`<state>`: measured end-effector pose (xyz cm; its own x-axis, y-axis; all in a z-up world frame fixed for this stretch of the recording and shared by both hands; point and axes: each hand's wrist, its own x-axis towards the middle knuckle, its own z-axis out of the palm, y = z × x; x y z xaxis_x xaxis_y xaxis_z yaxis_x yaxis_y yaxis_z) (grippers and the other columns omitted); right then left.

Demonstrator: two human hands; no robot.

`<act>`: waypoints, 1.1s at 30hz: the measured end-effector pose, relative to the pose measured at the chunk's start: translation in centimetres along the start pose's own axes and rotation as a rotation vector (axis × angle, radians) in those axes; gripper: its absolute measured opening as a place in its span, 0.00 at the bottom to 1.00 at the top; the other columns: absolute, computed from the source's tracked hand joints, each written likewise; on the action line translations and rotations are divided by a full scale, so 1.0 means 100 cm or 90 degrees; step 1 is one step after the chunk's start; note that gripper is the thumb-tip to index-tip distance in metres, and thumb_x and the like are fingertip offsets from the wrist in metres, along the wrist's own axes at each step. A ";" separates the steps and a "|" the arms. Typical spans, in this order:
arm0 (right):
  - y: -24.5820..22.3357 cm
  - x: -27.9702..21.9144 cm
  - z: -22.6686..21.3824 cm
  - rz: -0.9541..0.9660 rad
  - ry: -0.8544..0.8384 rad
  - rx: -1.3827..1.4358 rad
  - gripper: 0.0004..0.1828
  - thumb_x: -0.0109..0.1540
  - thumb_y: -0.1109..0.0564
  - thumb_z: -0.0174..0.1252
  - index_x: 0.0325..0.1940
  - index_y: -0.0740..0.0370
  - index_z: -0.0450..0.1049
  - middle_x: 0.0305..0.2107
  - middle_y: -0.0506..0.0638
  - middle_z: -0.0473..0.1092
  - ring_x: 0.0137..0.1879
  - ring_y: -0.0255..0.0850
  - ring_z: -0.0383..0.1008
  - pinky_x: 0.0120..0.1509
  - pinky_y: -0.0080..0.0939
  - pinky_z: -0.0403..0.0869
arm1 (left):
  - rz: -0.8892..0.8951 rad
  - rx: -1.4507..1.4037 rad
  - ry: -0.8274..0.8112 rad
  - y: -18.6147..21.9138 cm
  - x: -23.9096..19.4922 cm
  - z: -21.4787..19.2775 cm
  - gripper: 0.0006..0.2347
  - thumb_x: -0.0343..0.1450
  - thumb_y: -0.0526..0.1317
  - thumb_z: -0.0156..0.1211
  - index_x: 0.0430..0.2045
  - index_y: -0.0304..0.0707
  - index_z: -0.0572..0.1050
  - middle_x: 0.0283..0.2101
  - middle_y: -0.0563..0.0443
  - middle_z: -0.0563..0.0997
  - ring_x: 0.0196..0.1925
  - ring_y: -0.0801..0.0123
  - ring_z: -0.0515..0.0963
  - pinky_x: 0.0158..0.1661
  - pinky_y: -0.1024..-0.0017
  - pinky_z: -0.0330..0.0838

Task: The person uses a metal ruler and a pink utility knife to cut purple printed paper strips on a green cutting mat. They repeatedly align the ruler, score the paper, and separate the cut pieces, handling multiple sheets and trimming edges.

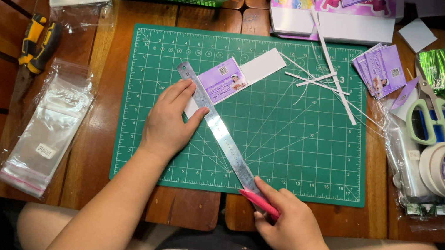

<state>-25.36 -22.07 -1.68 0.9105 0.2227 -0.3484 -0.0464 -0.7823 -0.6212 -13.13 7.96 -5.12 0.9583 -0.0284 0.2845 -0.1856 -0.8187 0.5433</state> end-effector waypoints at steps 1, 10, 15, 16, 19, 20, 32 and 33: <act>0.001 0.000 0.000 0.000 0.000 0.000 0.38 0.54 0.50 0.64 0.70 0.31 0.70 0.28 0.42 0.71 0.33 0.40 0.77 0.46 0.35 0.74 | 0.000 0.000 0.000 0.000 0.000 0.000 0.24 0.72 0.47 0.64 0.59 0.31 0.73 0.64 0.43 0.74 0.67 0.51 0.70 0.62 0.52 0.69; 0.002 0.001 0.000 -0.001 -0.007 0.008 0.37 0.55 0.50 0.64 0.70 0.32 0.71 0.29 0.42 0.72 0.34 0.39 0.76 0.47 0.34 0.73 | 0.005 0.010 0.000 -0.003 0.000 0.003 0.24 0.72 0.48 0.64 0.58 0.31 0.74 0.64 0.43 0.75 0.67 0.50 0.70 0.63 0.53 0.68; 0.002 0.001 -0.001 0.012 -0.012 0.013 0.37 0.55 0.50 0.64 0.70 0.31 0.71 0.29 0.40 0.73 0.34 0.38 0.77 0.47 0.34 0.73 | -0.010 0.014 -0.021 0.000 0.001 0.001 0.24 0.72 0.49 0.62 0.59 0.32 0.73 0.64 0.45 0.75 0.68 0.52 0.69 0.62 0.52 0.69; 0.001 0.001 -0.001 0.012 -0.013 0.013 0.37 0.55 0.50 0.64 0.70 0.31 0.71 0.29 0.40 0.73 0.34 0.38 0.77 0.47 0.34 0.73 | -0.011 0.014 -0.021 -0.001 0.000 0.002 0.24 0.72 0.49 0.62 0.59 0.32 0.73 0.64 0.45 0.75 0.68 0.52 0.69 0.62 0.52 0.69; 0.000 0.002 -0.002 0.008 -0.017 0.012 0.38 0.54 0.51 0.65 0.70 0.31 0.71 0.29 0.41 0.73 0.34 0.38 0.76 0.47 0.34 0.73 | -0.005 0.021 -0.021 -0.004 0.000 0.004 0.24 0.73 0.49 0.62 0.60 0.32 0.72 0.65 0.44 0.74 0.68 0.51 0.69 0.62 0.53 0.68; -0.001 0.002 -0.003 0.013 -0.021 0.014 0.38 0.54 0.50 0.65 0.70 0.31 0.71 0.29 0.41 0.73 0.34 0.38 0.76 0.47 0.33 0.73 | -0.007 0.022 -0.026 -0.003 0.000 0.004 0.24 0.72 0.49 0.62 0.60 0.31 0.73 0.65 0.44 0.74 0.68 0.52 0.69 0.62 0.53 0.68; -0.049 0.009 -0.065 0.149 -0.155 0.061 0.46 0.57 0.49 0.66 0.77 0.25 0.58 0.45 0.43 0.77 0.40 0.34 0.70 0.50 0.32 0.69 | -0.107 0.141 -0.193 0.020 0.019 -0.002 0.27 0.73 0.47 0.59 0.64 0.27 0.66 0.68 0.41 0.69 0.67 0.49 0.66 0.58 0.47 0.69; -0.061 0.011 -0.075 0.190 -0.159 0.082 0.46 0.61 0.51 0.60 0.81 0.26 0.52 0.37 0.46 0.77 0.25 0.35 0.61 0.38 0.34 0.66 | -0.154 0.129 -0.238 0.027 0.022 -0.005 0.28 0.74 0.47 0.58 0.66 0.27 0.62 0.70 0.43 0.66 0.69 0.50 0.64 0.58 0.46 0.70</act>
<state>-21.05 -21.39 6.99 0.7224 0.1435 -0.6764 -0.3588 -0.7585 -0.5441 -11.65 5.96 -2.58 0.9880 0.0030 -0.1543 0.0626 -0.9215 0.3832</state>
